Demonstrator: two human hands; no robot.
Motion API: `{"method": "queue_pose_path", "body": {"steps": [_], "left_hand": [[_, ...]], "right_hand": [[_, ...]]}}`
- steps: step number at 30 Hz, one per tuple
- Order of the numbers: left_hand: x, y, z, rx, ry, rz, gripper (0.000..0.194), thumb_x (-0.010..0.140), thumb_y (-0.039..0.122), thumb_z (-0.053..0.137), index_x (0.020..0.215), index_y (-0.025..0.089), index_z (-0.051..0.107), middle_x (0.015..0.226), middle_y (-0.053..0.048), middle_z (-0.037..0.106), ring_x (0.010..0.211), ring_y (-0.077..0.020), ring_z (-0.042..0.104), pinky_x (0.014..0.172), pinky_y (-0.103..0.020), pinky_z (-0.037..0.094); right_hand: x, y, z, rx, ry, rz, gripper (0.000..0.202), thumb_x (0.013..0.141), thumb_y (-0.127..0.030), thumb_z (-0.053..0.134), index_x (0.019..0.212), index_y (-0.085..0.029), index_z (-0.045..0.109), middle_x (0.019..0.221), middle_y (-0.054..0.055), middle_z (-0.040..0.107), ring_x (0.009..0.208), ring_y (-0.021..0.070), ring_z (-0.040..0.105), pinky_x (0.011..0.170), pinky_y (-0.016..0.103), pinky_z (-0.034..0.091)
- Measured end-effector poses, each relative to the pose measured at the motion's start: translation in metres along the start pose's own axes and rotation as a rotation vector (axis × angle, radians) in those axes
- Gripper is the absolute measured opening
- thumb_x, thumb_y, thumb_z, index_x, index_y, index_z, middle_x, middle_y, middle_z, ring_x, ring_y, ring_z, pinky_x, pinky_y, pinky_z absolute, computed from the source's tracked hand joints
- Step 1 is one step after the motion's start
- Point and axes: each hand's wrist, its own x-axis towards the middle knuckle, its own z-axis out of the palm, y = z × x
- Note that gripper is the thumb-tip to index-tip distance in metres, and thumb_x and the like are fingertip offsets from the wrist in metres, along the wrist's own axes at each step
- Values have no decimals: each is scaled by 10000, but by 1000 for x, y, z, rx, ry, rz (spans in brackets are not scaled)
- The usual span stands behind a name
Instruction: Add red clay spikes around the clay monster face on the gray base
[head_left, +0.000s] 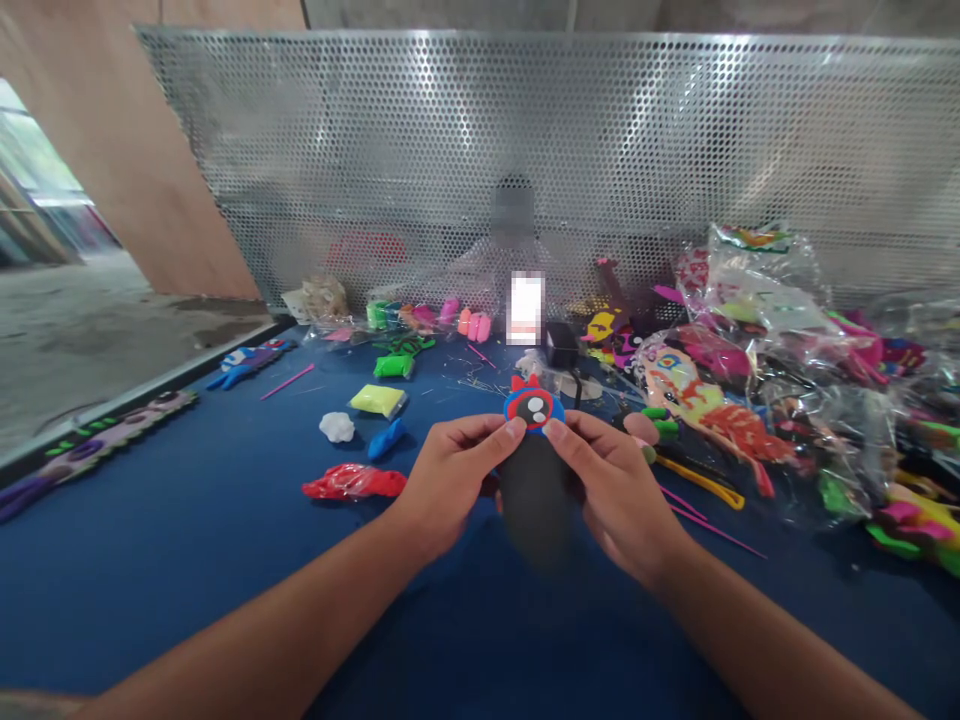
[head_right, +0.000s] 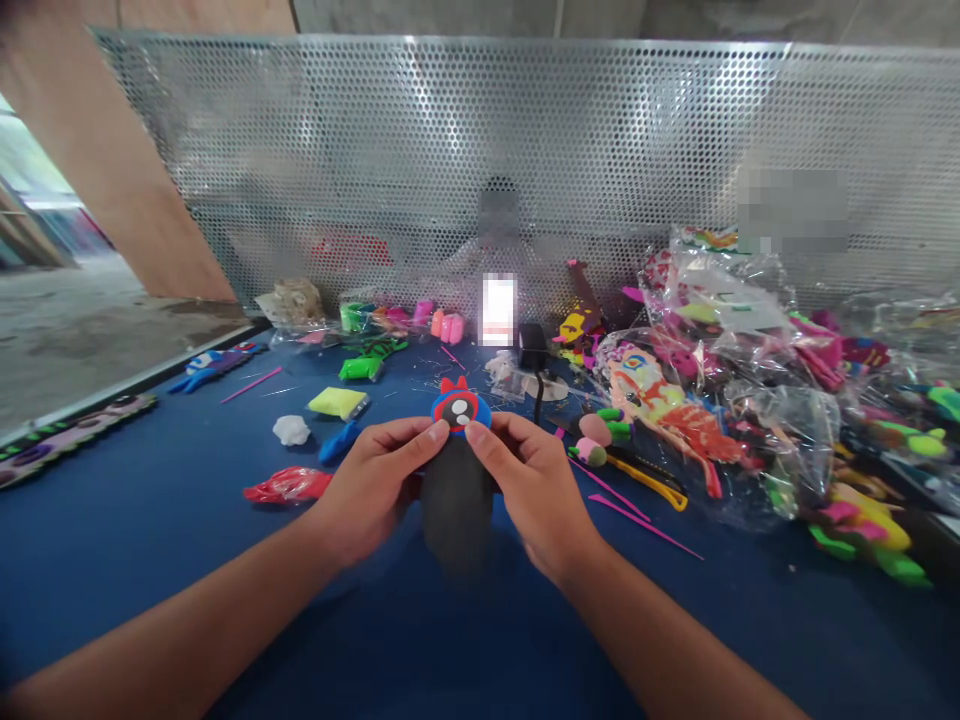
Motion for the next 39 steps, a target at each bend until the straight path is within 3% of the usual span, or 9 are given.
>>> {"method": "queue_pose_path", "body": {"steps": [7,13,18,26,32,36,39], "left_hand": [[1,3,2,10,64,25,330,779,468,688,926,174,708,621,10,569,516,-93,529,467,-212,453],[2,4,0,137,123,48,335,767,474,688,906,173,737,721,-39,657,611,-127,574,530,-238,460],[0,2,2,206,80,48,343,783,479,670,876,156,739,678,-38,639,581,-118,539,527,-236,442],[-2,3,3,225,47,68,312,804,451,659,888,159,729,691,-27,623,618,-117,542,547,-226,454],[0,5,0,139,100,77,307,795,437,674,945,172,715,817,-51,678,704,-151,606,631,-279,520],[4,6,-1,75,238,146,287,774,424,699,907,170,704,797,-29,671,693,-136,598,612,-261,524],[7,6,-3,25,261,145,290,762,432,704,882,169,694,817,-30,678,662,-123,592,578,-244,512]], "right_hand": [[0,4,-3,-75,-15,57,270,769,-438,712,846,-181,681,731,28,672,623,150,603,589,288,479],[0,3,-2,-116,20,19,300,807,-470,661,924,-195,691,737,27,677,633,157,598,592,288,484],[2,1,-3,-90,75,-57,276,816,-436,667,951,-205,736,846,56,722,778,193,643,691,309,506],[0,1,-2,-54,92,-69,229,813,-393,682,919,-204,754,792,41,724,744,180,639,715,316,512],[-1,-1,0,-17,-104,30,326,830,-401,661,1109,-232,639,963,46,701,864,183,651,788,323,517],[-2,-1,1,-107,-153,124,346,755,-295,742,1069,-228,610,940,33,693,866,180,652,787,326,524],[-1,-2,-1,-149,-167,110,297,765,-292,722,1036,-217,626,957,45,699,853,183,654,772,339,529]]}}
